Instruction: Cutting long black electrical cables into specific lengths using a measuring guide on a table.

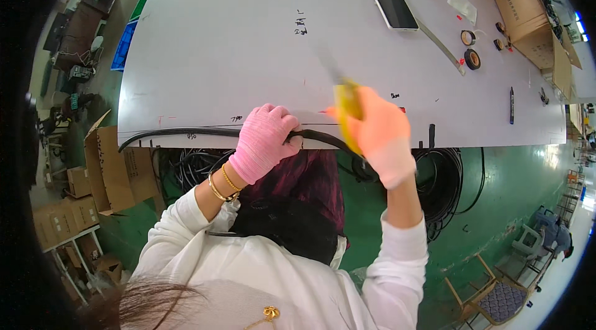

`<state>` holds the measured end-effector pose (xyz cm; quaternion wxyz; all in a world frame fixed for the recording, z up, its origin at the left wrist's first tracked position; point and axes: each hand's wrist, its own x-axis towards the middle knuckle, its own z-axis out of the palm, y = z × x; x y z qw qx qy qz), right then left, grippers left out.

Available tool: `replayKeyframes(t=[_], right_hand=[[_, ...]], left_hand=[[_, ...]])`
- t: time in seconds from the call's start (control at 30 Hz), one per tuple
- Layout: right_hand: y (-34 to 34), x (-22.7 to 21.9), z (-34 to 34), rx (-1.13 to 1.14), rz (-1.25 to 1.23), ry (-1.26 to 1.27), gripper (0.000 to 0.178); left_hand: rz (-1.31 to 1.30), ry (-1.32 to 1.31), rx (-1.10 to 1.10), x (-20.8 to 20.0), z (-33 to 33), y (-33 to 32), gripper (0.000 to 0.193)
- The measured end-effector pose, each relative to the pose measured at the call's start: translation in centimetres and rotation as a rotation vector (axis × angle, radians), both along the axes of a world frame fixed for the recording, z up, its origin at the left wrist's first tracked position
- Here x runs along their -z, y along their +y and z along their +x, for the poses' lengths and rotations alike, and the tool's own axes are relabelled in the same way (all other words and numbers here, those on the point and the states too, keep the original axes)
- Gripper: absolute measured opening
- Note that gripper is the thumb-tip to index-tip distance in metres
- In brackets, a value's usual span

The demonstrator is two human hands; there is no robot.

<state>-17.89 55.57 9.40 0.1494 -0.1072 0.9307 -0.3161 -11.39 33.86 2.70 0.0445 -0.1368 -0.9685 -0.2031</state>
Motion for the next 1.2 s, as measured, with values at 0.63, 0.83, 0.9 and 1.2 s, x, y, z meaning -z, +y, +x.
replayKeyframes(t=[0.63, 0.83, 0.9, 1.2], right_hand=[[-1.6, 9.3, 19.2, 0.021, -0.740, -0.346, 0.055], [-2.0, 9.7, 19.2, 0.044, -0.833, -0.438, 0.052], [-2.1, 9.4, 19.4, 0.041, -0.772, -0.410, 0.051], [-2.9, 9.3, 19.7, 0.069, -0.688, -0.365, 0.043]], left_hand=[[0.547, -0.706, 0.010, -8.1, 1.1, -0.2, 0.014], [0.571, -0.677, 0.003, -7.9, 2.3, 0.0, 0.015], [0.581, -0.673, 0.003, -7.9, 2.5, -0.1, 0.015], [0.583, -0.661, -0.003, -7.8, 2.6, -0.3, 0.016]])
